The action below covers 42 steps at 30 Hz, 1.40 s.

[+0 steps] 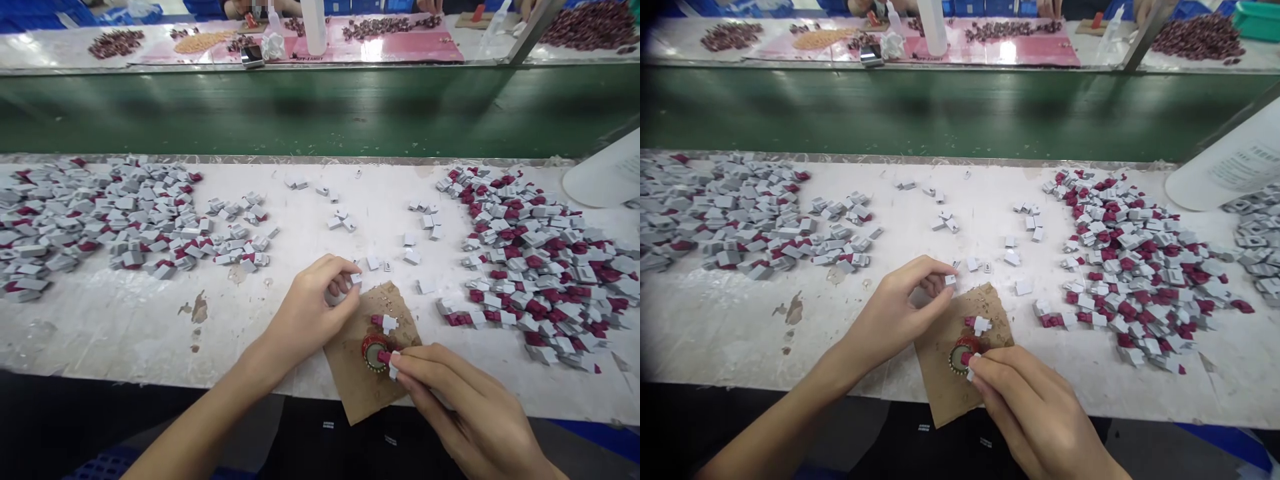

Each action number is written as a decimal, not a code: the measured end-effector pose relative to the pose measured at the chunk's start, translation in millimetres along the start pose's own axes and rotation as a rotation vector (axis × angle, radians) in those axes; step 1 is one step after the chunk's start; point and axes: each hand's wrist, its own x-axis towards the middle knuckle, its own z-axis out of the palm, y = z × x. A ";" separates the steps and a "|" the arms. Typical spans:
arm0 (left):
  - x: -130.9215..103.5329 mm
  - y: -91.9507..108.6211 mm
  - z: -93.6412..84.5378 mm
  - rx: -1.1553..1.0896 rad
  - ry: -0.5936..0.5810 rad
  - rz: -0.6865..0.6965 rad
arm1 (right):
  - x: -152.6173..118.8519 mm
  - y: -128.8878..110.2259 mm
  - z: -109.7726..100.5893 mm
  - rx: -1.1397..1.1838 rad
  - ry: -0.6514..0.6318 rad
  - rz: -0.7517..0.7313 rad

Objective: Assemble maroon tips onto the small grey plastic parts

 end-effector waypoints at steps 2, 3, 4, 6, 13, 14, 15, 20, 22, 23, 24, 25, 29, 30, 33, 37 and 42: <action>0.2 1.0 -0.1 -0.005 0.001 -0.004 | 0.1 -1.0 -1.4 0.006 -0.004 0.000; 0.4 1.5 -0.3 -0.011 0.001 -0.006 | 0.2 -1.6 -2.1 0.009 -0.012 0.002; 0.8 2.0 -0.3 -0.018 0.001 -0.007 | 0.6 -2.3 -2.7 0.011 -0.019 0.004; 1.5 2.4 -0.3 -0.041 0.001 -0.008 | 1.9 -3.6 -2.8 0.013 -0.013 -0.002; 5.9 4.0 -1.3 -0.182 -0.050 -0.009 | 9.2 -6.7 1.7 -0.046 0.000 -0.094; 6.9 5.1 -2.0 -0.196 -0.061 -0.014 | 9.8 -6.9 1.7 -0.053 -0.005 -0.097; 8.0 6.4 -2.9 -0.202 -0.073 -0.020 | 10.5 -7.3 1.4 -0.055 -0.011 -0.095; 12.2 13.0 -5.7 -0.243 -0.120 -0.049 | 14.5 -11.4 -5.0 -0.029 -0.034 -0.091; 12.6 15.5 -5.3 -0.319 -0.118 -0.078 | 15.9 -13.0 -8.8 0.005 0.003 -0.086; 12.7 17.1 -4.7 -0.373 -0.118 -0.099 | 16.5 -12.9 -10.4 0.029 0.056 -0.060; 12.7 19.1 -4.0 -0.434 -0.121 -0.127 | 17.2 -12.0 -11.6 0.060 0.134 -0.020; 12.9 21.6 -3.1 -0.501 -0.132 -0.158 | 18.0 -10.3 -12.3 0.098 0.229 0.037; 15.4 34.7 2.6 -0.771 -0.246 -0.263 | 26.0 3.1 -10.2 0.379 0.557 0.286; 16.4 37.8 4.4 -0.820 -0.271 -0.262 | 29.1 6.5 -8.9 0.458 0.587 0.319; 19.1 43.9 10.2 -0.877 -0.300 -0.233 | 38.4 12.4 -5.6 0.617 0.626 0.353; 21.2 45.0 15.4 -0.874 -0.316 -0.208 | 43.1 12.3 -5.0 0.674 0.639 0.362; 22.6 46.6 16.1 -0.857 -0.323 -0.208 | 38.9 13.8 -6.9 0.613 0.631 0.387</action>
